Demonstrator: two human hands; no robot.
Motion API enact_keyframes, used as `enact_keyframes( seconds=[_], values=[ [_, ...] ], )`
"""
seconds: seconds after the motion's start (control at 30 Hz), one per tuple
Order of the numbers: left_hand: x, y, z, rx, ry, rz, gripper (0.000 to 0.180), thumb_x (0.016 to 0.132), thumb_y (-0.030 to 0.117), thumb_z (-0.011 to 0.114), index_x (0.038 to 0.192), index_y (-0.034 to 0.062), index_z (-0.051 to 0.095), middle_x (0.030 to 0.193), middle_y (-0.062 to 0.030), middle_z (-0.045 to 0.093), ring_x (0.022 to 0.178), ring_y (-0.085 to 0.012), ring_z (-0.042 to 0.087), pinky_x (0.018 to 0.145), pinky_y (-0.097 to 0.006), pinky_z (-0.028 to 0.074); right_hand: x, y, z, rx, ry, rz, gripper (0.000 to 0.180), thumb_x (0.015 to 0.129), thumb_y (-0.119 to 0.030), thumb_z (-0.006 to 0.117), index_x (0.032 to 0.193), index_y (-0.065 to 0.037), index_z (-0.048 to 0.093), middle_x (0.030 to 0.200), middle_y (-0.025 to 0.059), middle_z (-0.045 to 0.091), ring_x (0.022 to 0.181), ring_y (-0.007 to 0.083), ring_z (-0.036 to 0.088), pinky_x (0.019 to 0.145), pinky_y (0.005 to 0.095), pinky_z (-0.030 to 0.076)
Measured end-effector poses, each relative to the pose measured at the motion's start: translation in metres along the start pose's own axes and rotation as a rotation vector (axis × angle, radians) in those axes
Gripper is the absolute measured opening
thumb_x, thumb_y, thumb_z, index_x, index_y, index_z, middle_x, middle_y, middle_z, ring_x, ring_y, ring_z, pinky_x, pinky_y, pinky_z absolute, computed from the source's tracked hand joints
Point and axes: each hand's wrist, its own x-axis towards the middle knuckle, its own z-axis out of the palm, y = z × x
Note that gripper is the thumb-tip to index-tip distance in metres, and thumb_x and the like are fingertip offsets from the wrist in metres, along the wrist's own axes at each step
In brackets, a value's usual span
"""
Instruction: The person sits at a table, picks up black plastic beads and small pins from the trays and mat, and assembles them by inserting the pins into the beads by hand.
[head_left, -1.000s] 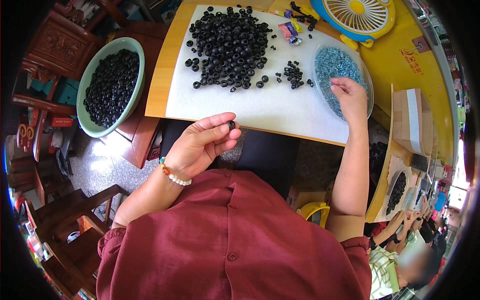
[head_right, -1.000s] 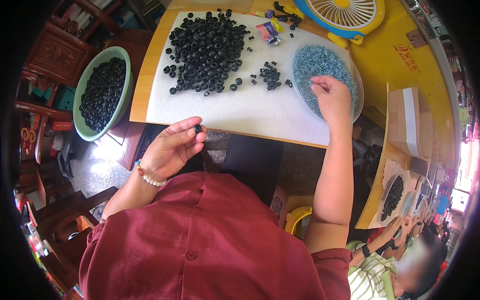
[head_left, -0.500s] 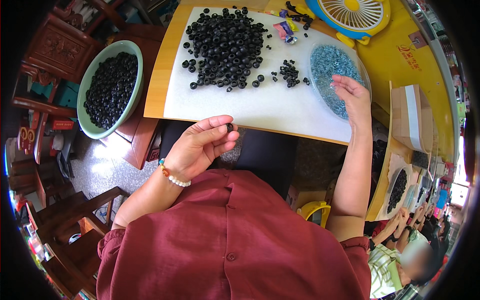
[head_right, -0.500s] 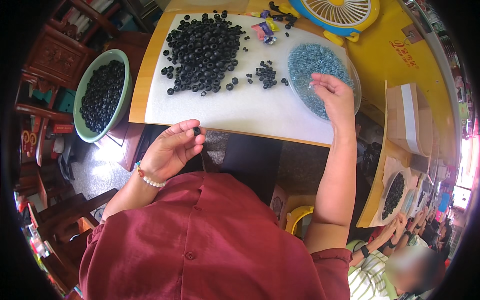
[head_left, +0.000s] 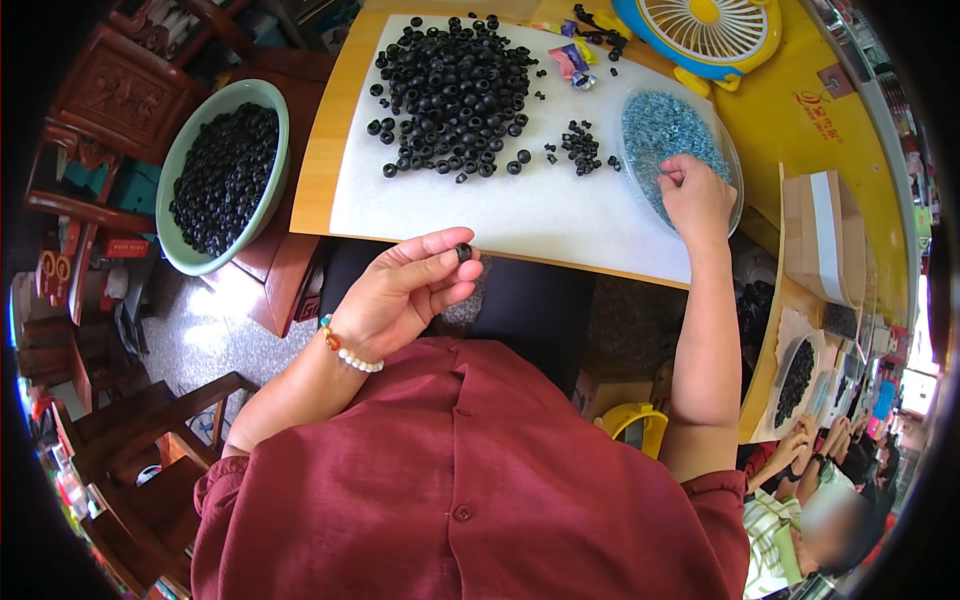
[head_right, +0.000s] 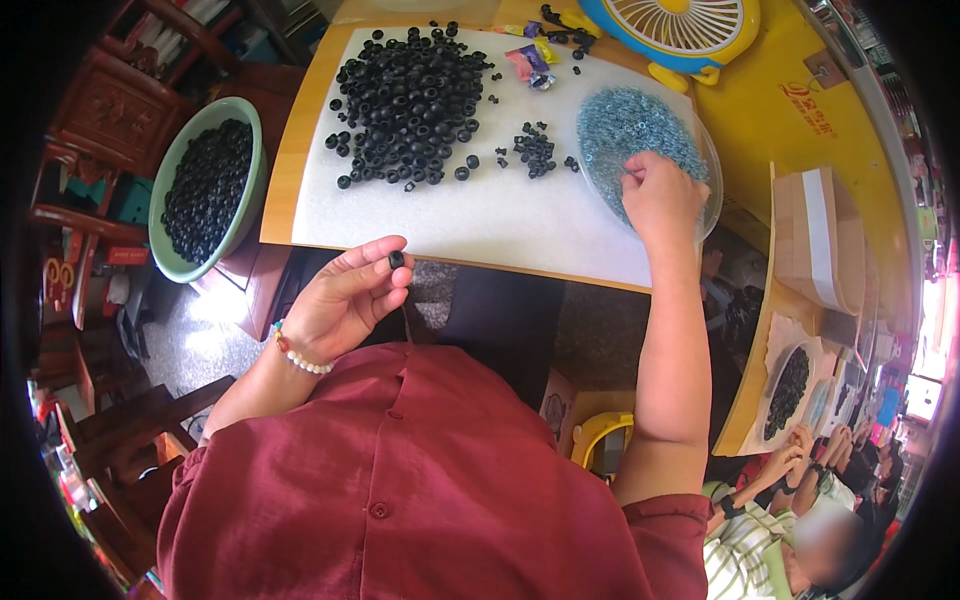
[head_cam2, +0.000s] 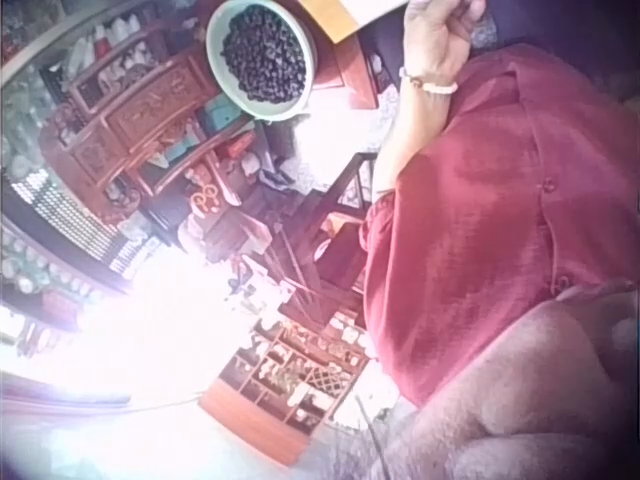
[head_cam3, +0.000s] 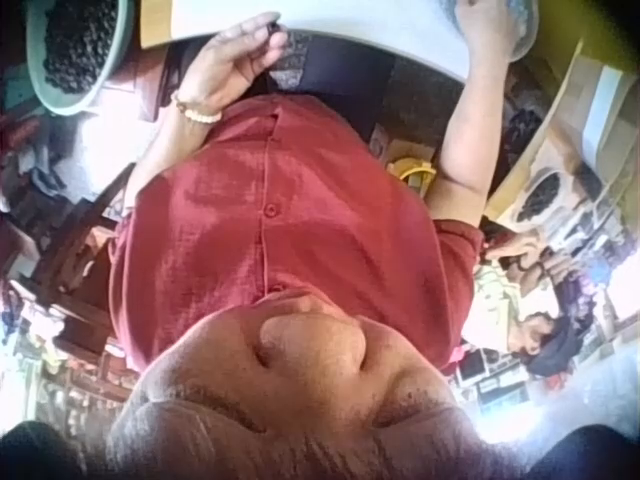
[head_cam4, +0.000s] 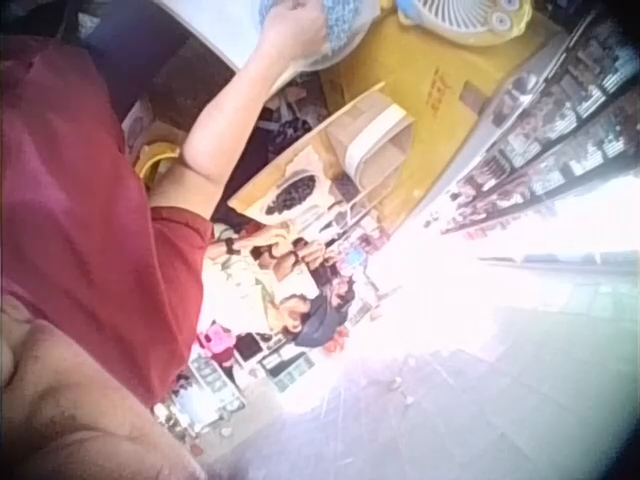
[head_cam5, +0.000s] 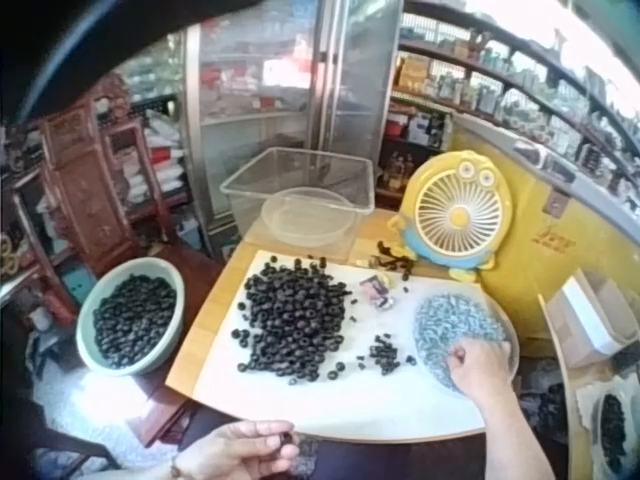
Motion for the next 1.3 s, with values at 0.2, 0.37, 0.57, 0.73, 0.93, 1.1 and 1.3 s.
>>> enact_keyframes(
  seconds=[0.2,0.37,0.57,0.73,0.93,1.1,1.3],
  values=[
    [0.000,-0.001,0.000,-0.013,-0.031,-0.007,0.025,0.091,0.004,0.052,0.116,-0.0013,0.055,0.102,-0.0108,0.063,0.092,-0.0180,0.064,0.082,-0.028,0.055,0.001,-0.001,-0.001,-0.060,0.039,-0.036,0.011,0.076,-0.017,0.062,0.084,-0.013,0.068,0.081,0.0056,0.068,0.079,0.0249,0.064,0.079,0.0385,0.039],
    [-0.002,0.001,0.002,-0.010,0.004,-0.018,0.027,0.091,0.004,0.052,0.117,-0.0012,0.053,0.103,-0.0119,0.061,0.088,-0.0168,0.063,0.079,-0.029,0.054,0.003,0.026,0.006,0.356,0.061,0.048,0.009,0.076,-0.013,0.063,0.082,-0.008,0.066,0.074,0.0063,0.066,0.073,0.0177,0.063,0.072,0.0316,0.044],
    [-0.001,-0.001,0.003,-0.022,-0.009,-0.016,0.028,0.091,0.004,0.052,0.118,-0.0010,0.053,0.103,-0.0116,0.062,0.088,-0.0167,0.063,0.079,-0.029,0.054,0.000,0.023,-0.003,1.011,-0.096,0.130,0.013,0.078,-0.001,0.063,0.091,0.000,0.064,0.081,0.0014,0.064,0.074,0.0081,0.057,0.069,0.0197,0.042],
    [0.000,-0.003,0.000,-0.021,-0.028,-0.026,0.027,0.091,0.004,0.052,0.118,-0.0010,0.053,0.103,-0.0113,0.062,0.089,-0.0169,0.063,0.080,-0.029,0.054,-0.005,0.025,-0.005,1.028,-0.158,0.157,0.023,0.077,-0.001,0.066,0.100,0.001,0.064,0.085,0.0018,0.063,0.079,0.0072,0.056,0.067,0.0197,0.039],
    [-0.001,-0.001,0.005,-0.041,-0.016,-0.033,0.027,0.091,0.004,0.052,0.117,-0.0009,0.054,0.104,-0.0120,0.062,0.091,-0.0177,0.063,0.082,-0.030,0.054,-0.019,-0.004,-0.028,1.220,-0.200,0.115,0.019,0.076,-0.003,0.069,0.095,0.000,0.066,0.083,0.0032,0.065,0.075,0.0070,0.055,0.066,0.0204,0.041],
    [0.001,-0.004,0.005,-0.100,-0.093,-0.027,0.029,0.090,0.002,0.053,0.118,-0.0012,0.054,0.105,-0.0122,0.063,0.097,-0.0211,0.063,0.083,-0.030,0.055,-0.057,-0.052,-0.031,1.313,-0.326,0.004,0.016,0.076,0.000,0.068,0.092,0.001,0.066,0.085,0.0053,0.066,0.073,0.0078,0.058,0.064,0.0203,0.043],
    [-0.003,-0.006,0.008,-0.084,-0.167,0.017,0.027,0.087,0.001,0.057,0.115,0.0004,0.058,0.099,-0.0119,0.065,0.092,-0.0204,0.065,0.079,-0.030,0.056,-0.109,-0.129,-0.027,1.520,-0.519,-0.169,0.013,0.075,0.005,0.069,0.088,0.002,0.065,0.084,0.0067,0.066,0.077,0.0104,0.061,0.072,0.0229,0.049]
  ],
)
